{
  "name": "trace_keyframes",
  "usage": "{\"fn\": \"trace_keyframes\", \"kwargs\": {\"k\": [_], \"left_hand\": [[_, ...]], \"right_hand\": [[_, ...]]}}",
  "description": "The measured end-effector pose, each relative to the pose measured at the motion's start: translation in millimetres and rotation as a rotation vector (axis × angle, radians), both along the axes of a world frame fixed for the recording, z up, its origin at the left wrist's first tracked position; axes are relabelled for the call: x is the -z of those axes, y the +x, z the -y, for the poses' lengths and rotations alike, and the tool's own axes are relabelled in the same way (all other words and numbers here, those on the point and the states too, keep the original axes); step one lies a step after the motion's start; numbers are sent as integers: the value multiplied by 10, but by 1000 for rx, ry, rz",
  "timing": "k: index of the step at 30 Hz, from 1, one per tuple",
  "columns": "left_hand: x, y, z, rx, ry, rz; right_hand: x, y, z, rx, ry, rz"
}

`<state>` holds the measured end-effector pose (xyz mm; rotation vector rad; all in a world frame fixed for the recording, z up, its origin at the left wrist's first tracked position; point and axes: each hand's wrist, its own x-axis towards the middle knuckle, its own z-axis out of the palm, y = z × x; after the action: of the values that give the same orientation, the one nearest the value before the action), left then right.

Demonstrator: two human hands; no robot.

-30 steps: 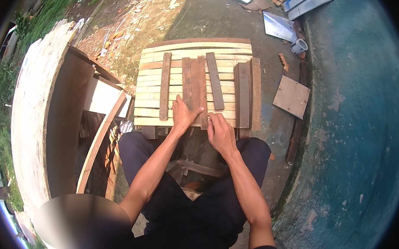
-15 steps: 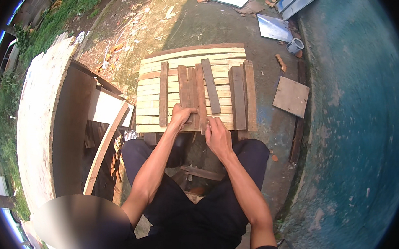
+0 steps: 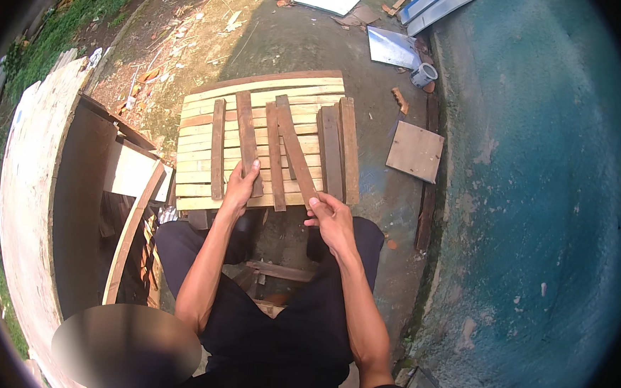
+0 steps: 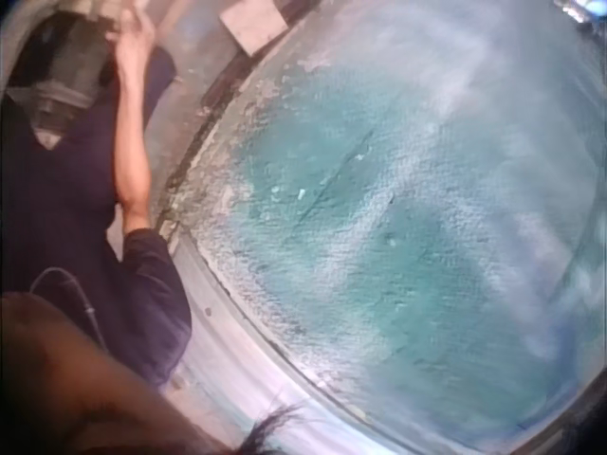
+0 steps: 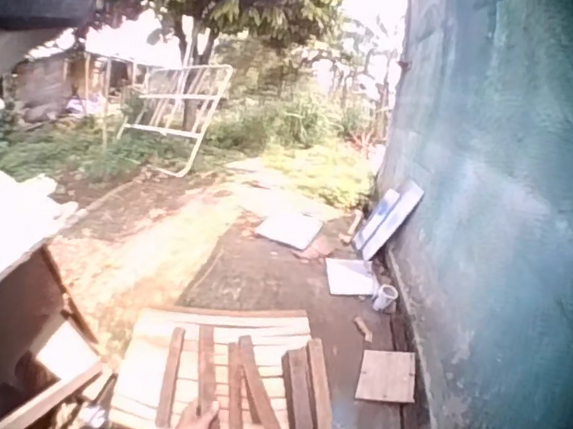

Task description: The person uses a hammer to drive nails into a wooden pallet, securing small wooden slats onto the base. They repeatedly pick up slats, position them, and hammer them into place.

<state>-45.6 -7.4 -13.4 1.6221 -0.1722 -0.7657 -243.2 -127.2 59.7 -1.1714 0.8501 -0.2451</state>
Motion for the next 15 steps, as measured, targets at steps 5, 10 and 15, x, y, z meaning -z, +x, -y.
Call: {"fn": "trace_keyframes", "kwargs": {"k": [5, 10, 15], "left_hand": [[186, 7, -7, -131, 602, 857], [-31, -430, 361, -49, 28, 553], [-262, -838, 702, 130, -42, 350]], "right_hand": [[-139, -293, 199, 132, 28, -98], [-86, -315, 347, 131, 99, -31], [-34, -316, 467, 163, 87, -38]]}}
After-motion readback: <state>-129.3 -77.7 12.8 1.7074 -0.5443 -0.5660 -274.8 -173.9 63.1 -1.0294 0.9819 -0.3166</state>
